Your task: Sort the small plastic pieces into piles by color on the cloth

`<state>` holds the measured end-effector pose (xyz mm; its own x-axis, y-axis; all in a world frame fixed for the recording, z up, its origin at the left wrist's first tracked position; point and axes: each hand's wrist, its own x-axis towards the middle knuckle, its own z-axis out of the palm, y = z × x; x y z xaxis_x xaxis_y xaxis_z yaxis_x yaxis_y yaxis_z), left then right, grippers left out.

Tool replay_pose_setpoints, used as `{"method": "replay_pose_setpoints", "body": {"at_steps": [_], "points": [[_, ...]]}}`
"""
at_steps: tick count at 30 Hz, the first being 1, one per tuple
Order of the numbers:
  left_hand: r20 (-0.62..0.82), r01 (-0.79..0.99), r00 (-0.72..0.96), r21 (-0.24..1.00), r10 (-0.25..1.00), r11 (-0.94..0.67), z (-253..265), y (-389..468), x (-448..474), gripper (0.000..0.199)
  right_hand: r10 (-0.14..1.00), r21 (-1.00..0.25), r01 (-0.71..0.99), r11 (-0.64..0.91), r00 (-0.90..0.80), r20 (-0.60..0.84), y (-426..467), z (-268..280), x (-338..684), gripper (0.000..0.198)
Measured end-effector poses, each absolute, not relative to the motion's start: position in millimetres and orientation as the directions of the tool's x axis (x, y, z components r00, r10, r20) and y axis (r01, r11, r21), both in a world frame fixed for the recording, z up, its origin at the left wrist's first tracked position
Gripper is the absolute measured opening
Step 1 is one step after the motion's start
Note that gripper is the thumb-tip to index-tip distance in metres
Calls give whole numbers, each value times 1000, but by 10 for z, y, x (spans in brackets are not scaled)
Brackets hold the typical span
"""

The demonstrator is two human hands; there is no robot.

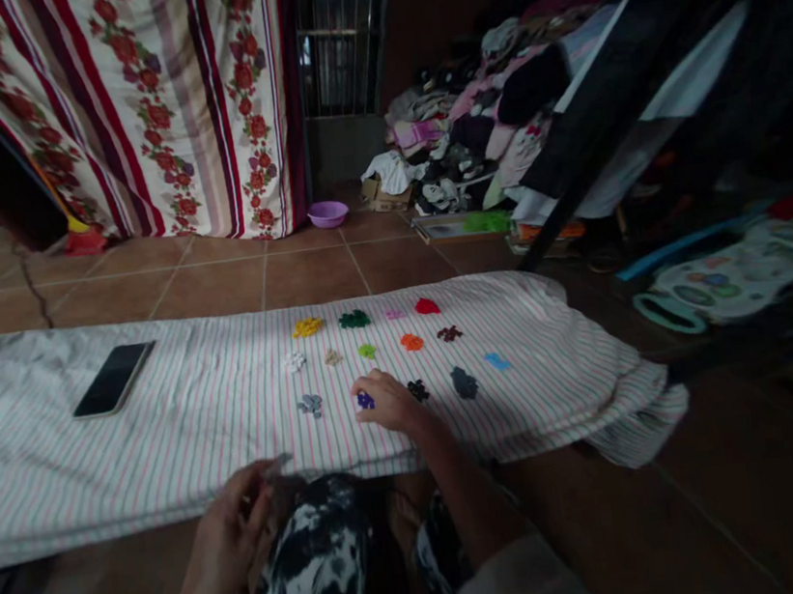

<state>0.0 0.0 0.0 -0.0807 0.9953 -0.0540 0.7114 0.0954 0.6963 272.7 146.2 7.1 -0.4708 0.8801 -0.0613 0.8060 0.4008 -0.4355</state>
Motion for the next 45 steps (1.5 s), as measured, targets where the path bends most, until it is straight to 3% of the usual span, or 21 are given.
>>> {"method": "replay_pose_setpoints", "body": {"at_steps": [2, 8, 11, 20, 26, 30, 34, 39, 45], "points": [[-34, 728, -57, 683, 998, 65, 207, 316, 148, 48, 887, -431, 826, 363, -448, -113, 1460, 121, 2712, 33], [-191, 911, 40, 409, 981, 43, 310, 1070, 507, 69, 885, -452, 830, 328, -437, -161, 1466, 196, 2716, 35], [-200, 946, 63, 323, 978, 5, 272, 1195, 549, 57, 884, -454, 826, 334, -441, -152, 1470, 198, 2727, 33], [34, 859, 290, 432, 956, -276, 54, 1158, 426, 40, 880, -462, 807, 368, -463, -109, 1469, 170, 2721, 31], [48, 831, 241, 505, 969, -232, 52, 1149, 447, 28, 868, -472, 784, 403, -491, -75, 1488, 107, 2744, 30], [-1, 837, 210, 517, 978, -179, 120, 1144, 485, 33, 862, -485, 768, 418, -504, -55, 1487, 89, 2771, 29], [-39, 870, 194, 468, 980, -153, 181, 1135, 544, 40, 855, -480, 756, 444, -517, -24, 1480, 85, 2779, 29], [-16, 915, 215, 354, 977, -195, 143, 1172, 587, 30, 856, -456, 763, 458, -517, -6, 1488, 64, 2763, 27], [20, 896, 220, 391, 975, -210, 95, 1179, 555, 24, 861, -467, 760, 452, -508, 8, 1499, 29, 2774, 27]]}}
